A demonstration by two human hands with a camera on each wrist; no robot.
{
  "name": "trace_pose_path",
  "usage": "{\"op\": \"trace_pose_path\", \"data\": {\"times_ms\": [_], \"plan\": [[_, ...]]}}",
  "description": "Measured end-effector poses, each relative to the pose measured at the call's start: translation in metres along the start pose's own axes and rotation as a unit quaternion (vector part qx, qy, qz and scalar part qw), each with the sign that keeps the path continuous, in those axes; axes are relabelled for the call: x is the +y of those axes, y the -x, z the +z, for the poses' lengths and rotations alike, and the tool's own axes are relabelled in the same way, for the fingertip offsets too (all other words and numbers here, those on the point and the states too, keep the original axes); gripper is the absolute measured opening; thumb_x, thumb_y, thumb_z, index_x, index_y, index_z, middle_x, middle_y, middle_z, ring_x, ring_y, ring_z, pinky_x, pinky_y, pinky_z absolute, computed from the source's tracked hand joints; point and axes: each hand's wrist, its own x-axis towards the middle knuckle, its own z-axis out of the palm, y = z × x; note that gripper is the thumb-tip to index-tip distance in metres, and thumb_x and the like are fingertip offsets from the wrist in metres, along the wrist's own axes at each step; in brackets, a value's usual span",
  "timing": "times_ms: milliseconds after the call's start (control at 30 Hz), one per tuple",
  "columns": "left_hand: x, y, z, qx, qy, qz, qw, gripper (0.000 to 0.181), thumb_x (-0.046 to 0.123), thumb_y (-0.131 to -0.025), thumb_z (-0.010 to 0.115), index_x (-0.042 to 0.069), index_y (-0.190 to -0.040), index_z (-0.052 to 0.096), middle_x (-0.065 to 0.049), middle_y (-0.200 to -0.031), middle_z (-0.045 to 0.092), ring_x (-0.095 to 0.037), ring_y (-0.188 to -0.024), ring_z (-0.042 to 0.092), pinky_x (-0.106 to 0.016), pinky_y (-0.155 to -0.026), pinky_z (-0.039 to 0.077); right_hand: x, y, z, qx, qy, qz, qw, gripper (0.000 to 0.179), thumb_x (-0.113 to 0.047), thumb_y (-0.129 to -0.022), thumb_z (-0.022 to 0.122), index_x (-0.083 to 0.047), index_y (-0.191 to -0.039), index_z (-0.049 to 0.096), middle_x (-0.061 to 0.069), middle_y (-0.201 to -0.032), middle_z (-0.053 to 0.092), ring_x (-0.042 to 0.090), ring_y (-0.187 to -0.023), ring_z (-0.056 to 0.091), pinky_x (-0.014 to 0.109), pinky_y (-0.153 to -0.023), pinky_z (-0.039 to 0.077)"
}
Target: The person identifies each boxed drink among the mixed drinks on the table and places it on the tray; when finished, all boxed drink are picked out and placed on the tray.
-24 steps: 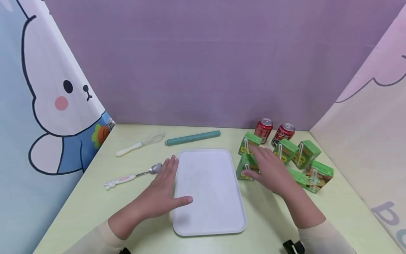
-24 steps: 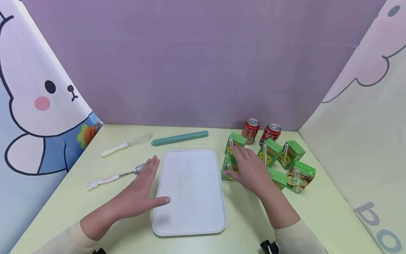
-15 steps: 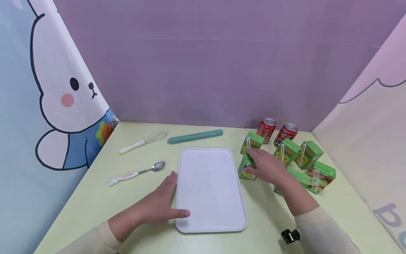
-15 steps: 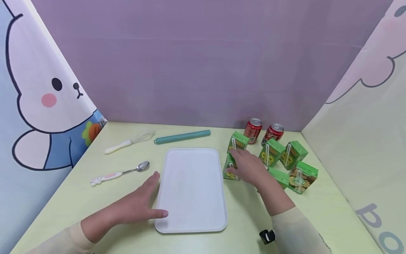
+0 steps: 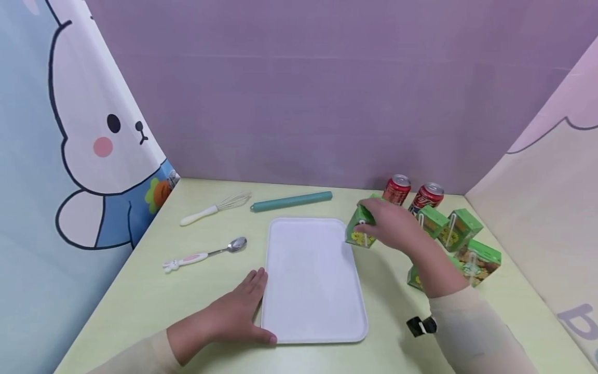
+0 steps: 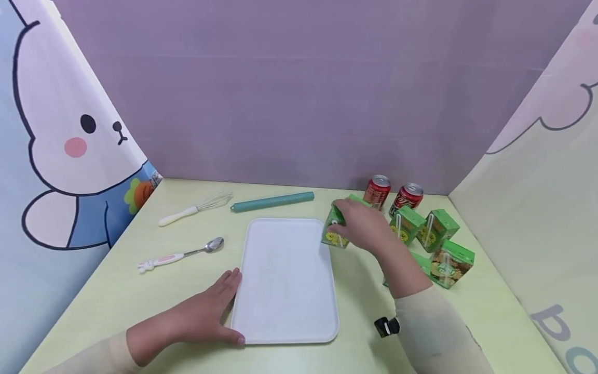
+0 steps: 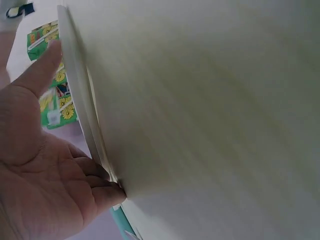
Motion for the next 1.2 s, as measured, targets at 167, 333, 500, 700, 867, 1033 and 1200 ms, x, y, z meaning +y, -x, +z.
{"op": "trace_pose_path", "data": {"times_ms": [167, 333, 500, 700, 867, 1033, 1200], "plan": [[0.003, 0.0, -0.001, -0.005, -0.004, -0.006, 1.0, 0.134, 0.081, -0.065, 0.067, -0.002, -0.156, 0.012, -0.019, -0.164, 0.006, -0.037, -0.151, 0.004, -0.052, -0.119, 0.023, -0.028, -0.027, -0.006, -0.006, 0.004, -0.026, 0.9996, 0.06, -0.046, -0.088, 0.071, -0.013, -0.135, 0.055, 0.003, -0.112, 0.064, 0.019, -0.088, 0.058, 0.039, -0.07, 0.05], [0.0, -0.001, 0.002, -0.005, -0.015, -0.006, 0.9999, 0.134, 0.082, -0.066, 0.065, -0.001, -0.156, 0.012, -0.018, -0.164, 0.006, -0.037, -0.152, 0.004, -0.052, -0.119, 0.023, -0.058, -0.056, 0.007, -0.013, -0.01, -0.06, 0.998, 0.053, -0.047, -0.089, 0.07, -0.015, -0.129, 0.057, -0.003, -0.099, 0.061, 0.016, -0.082, 0.055, 0.034, -0.066, 0.047], [-0.001, -0.003, 0.003, -0.007, -0.023, -0.008, 0.9997, 0.134, 0.084, -0.066, 0.063, -0.001, -0.156, 0.012, -0.018, -0.165, 0.005, -0.036, -0.152, 0.004, -0.051, -0.118, 0.024, -0.087, -0.078, 0.025, -0.025, -0.023, -0.081, 0.9961, 0.054, -0.046, -0.089, 0.07, -0.016, -0.131, 0.055, -0.004, -0.096, 0.059, 0.015, -0.082, 0.055, 0.033, -0.069, 0.048], [0.003, -0.003, 0.0, -0.013, -0.024, -0.014, 0.9995, 0.133, 0.082, -0.066, 0.065, 0.0, -0.156, 0.012, -0.017, -0.165, 0.006, -0.036, -0.152, 0.004, -0.051, -0.118, 0.025, -0.109, -0.092, 0.044, -0.026, -0.023, -0.088, 0.9955, 0.06, -0.045, -0.088, 0.071, -0.016, -0.138, 0.053, -0.004, -0.101, 0.06, 0.013, -0.083, 0.055, 0.029, -0.069, 0.049], [0.003, -0.004, 0.0, -0.013, -0.031, -0.014, 0.9993, 0.133, 0.083, -0.065, 0.065, 0.0, -0.156, 0.013, -0.018, -0.164, 0.007, -0.036, -0.151, 0.006, -0.052, -0.117, 0.027, -0.115, -0.101, 0.059, -0.03, 0.003, -0.093, 0.9952, 0.062, -0.047, -0.089, 0.069, -0.015, -0.139, 0.052, -0.002, -0.105, 0.06, 0.013, -0.088, 0.055, 0.03, -0.076, 0.051], [0.003, -0.005, 0.001, -0.014, -0.04, -0.015, 0.999, 0.134, 0.084, -0.065, 0.063, 0.001, -0.156, 0.012, -0.018, -0.164, 0.009, -0.037, -0.151, 0.007, -0.052, -0.116, 0.029, -0.115, -0.103, 0.064, -0.03, 0.028, -0.098, 0.9943, 0.06, -0.047, -0.094, 0.063, -0.015, -0.143, 0.048, 0.002, -0.119, 0.059, 0.015, -0.102, 0.056, 0.033, -0.089, 0.052], [0.003, -0.004, 0.0, -0.013, -0.047, -0.017, 0.9987, 0.134, 0.085, -0.064, 0.063, 0.0, -0.156, 0.014, -0.019, -0.164, 0.01, -0.037, -0.151, 0.008, -0.053, -0.116, 0.029, -0.113, -0.102, 0.06, -0.04, 0.016, -0.096, 0.9945, 0.059, -0.044, -0.095, 0.061, -0.018, -0.146, 0.046, 0.002, -0.129, 0.057, 0.016, -0.113, 0.056, 0.035, -0.098, 0.05]]}}
